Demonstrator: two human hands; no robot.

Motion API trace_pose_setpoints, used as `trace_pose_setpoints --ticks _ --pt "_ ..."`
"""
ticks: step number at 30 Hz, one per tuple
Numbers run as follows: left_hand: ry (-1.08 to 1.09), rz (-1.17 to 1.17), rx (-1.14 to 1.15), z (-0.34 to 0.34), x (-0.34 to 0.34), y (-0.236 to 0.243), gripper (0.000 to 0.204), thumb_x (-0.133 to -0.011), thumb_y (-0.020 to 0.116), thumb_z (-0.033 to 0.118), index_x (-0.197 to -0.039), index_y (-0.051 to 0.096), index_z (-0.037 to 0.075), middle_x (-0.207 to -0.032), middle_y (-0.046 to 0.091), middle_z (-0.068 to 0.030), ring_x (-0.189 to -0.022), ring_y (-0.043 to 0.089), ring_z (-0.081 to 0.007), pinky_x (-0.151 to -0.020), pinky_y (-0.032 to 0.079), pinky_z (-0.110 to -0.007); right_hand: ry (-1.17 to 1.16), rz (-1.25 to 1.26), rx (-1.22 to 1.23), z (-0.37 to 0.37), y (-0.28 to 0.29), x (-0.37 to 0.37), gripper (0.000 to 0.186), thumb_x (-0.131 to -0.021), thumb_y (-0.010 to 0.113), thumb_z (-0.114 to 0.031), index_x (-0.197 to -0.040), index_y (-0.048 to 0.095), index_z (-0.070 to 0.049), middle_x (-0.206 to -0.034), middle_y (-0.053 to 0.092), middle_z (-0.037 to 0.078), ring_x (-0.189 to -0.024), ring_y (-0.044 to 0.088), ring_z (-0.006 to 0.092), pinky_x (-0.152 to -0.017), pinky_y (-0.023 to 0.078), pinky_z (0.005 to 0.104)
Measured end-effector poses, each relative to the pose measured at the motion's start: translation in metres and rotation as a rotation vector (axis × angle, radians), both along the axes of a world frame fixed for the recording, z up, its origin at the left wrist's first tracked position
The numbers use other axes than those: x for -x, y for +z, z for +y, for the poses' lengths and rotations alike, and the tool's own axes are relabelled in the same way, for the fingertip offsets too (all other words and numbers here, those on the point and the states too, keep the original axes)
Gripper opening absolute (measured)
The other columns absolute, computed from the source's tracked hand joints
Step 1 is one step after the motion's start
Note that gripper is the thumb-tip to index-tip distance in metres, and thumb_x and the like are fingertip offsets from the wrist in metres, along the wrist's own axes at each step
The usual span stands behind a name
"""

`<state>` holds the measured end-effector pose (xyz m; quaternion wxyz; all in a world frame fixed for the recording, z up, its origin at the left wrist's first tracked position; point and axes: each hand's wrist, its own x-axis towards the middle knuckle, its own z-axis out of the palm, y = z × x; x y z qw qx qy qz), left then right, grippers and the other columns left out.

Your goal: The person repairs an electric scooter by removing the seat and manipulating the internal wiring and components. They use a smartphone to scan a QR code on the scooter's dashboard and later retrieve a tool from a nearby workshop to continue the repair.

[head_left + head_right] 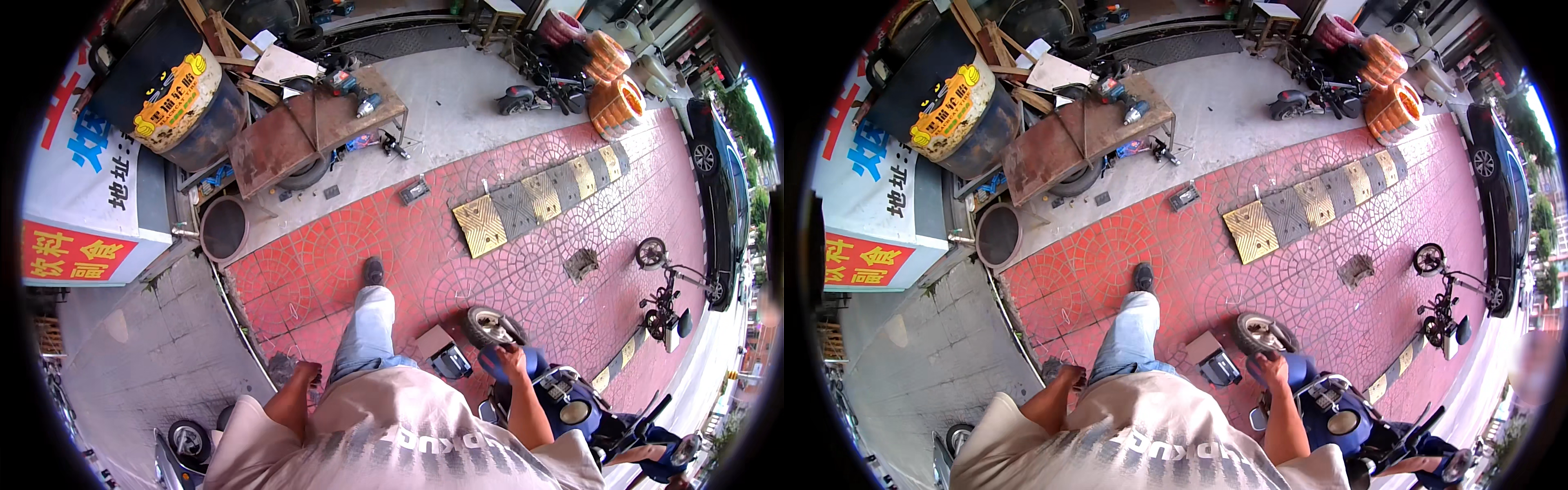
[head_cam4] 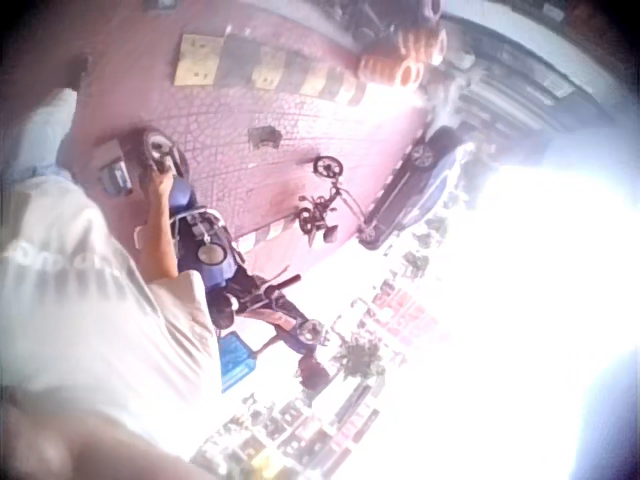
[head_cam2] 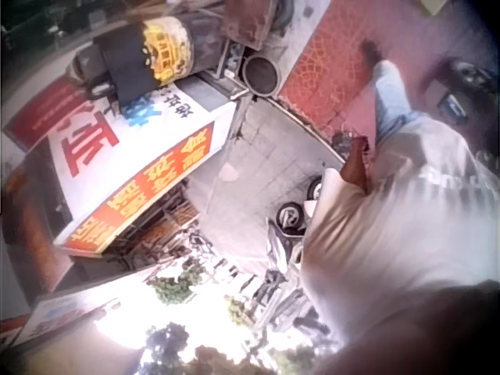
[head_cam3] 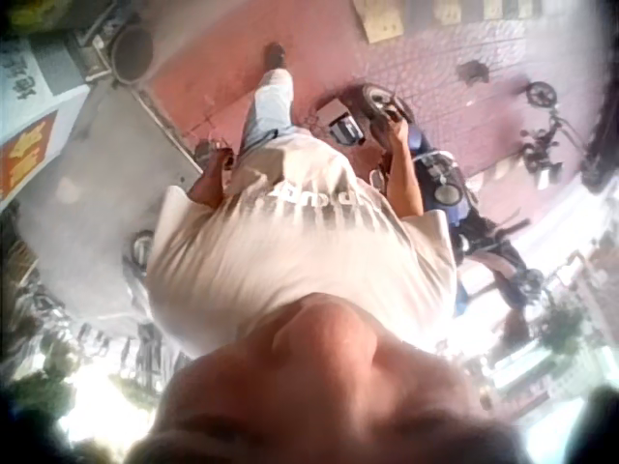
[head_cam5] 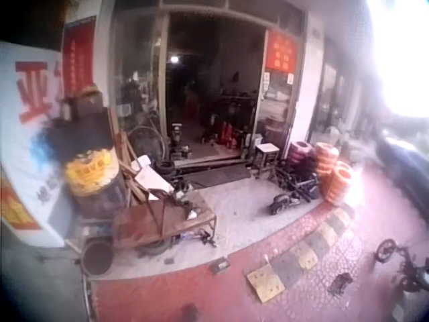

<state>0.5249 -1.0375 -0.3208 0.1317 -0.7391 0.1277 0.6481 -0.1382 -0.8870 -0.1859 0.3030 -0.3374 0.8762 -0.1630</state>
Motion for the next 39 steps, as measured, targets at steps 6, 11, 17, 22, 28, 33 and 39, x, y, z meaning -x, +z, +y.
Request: trace_pose_setpoints --ticks 6,11,17,22,28,33,39 --pt "-0.386 0.002 0.573 -0.339 0.219 0.064 0.026 -0.098 0.072 0.031 -0.099 0.079 0.006 -0.08 0.075 -0.0086 -0.06 0.069 -0.0201 -0.055 0.055 -0.04 -0.843 -0.481 -0.472 0.0 0.104 0.004 0.026 -0.094 0.078 -0.027 -0.091 0.073 -0.003 -0.07 0.065 0.006 -0.052 0.056 0.0171 -0.045 0.043 0.0356" --pt "-0.441 0.155 0.748 -0.593 0.386 0.158 0.027 -0.101 0.068 0.029 -0.101 0.075 0.002 -0.085 0.075 -0.0074 -0.066 0.069 -0.0167 -0.05 0.052 -0.034 -1.035 -0.481 -0.266 -0.083 0.122 0.034 0.022 -0.095 0.077 -0.021 -0.092 0.07 -0.001 -0.073 0.067 0.008 -0.052 0.058 0.0161 -0.045 0.041 0.0311" --pt "-0.409 0.124 0.717 -0.747 0.51 0.171 0.029 -0.1 0.069 0.031 -0.111 0.07 0.003 -0.095 0.077 -0.0078 -0.073 0.07 -0.0179 -0.057 0.054 -0.038 -0.068 -0.31 -0.254 -0.193 0.023 0.122 0.031 -0.097 0.064 -0.032 -0.117 0.077 -0.012 -0.108 0.077 0.015 -0.096 0.073 0.0355 -0.082 0.059 0.0469" --pt "-0.155 -0.023 0.46 -0.717 0.488 0.17 0.028 -0.097 0.071 0.029 -0.108 0.074 0.004 -0.091 0.075 -0.012 -0.069 0.071 -0.0263 -0.058 0.056 -0.043 -0.875 -0.747 -0.444 -0.396 -0.028 0.293 0.025 -0.092 0.077 -0.02 -0.111 0.077 -0.004 -0.092 0.075 0.01 -0.076 0.073 0.0238 -0.059 0.055 0.0397" --pt "0.041 -0.078 0.164 -0.746 0.502 0.223 0.022 -0.092 0.07 0.029 -0.096 0.069 0.008 -0.081 0.07 -0.0088 -0.067 0.067 -0.0264 -0.067 0.053 -0.05 -0.698 -0.48 0.18 -0.759 0.112 0.527 0.037 -0.097 0.073 -0.031 -0.121 0.072 -0.003 -0.098 0.076 0.006 -0.077 0.072 0.0184 -0.063 0.051 0.0341" --pt "0.211 -0.098 0.148 -0.845 0.524 0.158 0.021 -0.094 0.07 0.03 -0.096 0.068 0.009 -0.082 0.07 -0.0085 -0.069 0.067 -0.0251 -0.068 0.054 -0.05 -0.404 -0.407 0.283 -0.97 0.155 0.572 0.038 -0.097 0.074 -0.03 -0.119 0.074 0.001 -0.096 0.076 0.007 -0.078 0.073 0.0173 -0.062 0.051 0.0312" --pt "0.505 0.153 0.475 -1.033 0.621 0.158 0.029 -0.101 0.066 0.04 -0.106 0.069 0.011 -0.094 0.073 -0.0034 -0.082 0.071 -0.0203 -0.072 0.057 -0.043 0.083 -0.32 -0.337 -1.044 0.092 0.595 0.039 -0.093 0.078 -0.038 -0.112 0.08 -0.004 -0.093 0.08 0.011 -0.077 0.076 0.0209 -0.067 0.057 0.04"
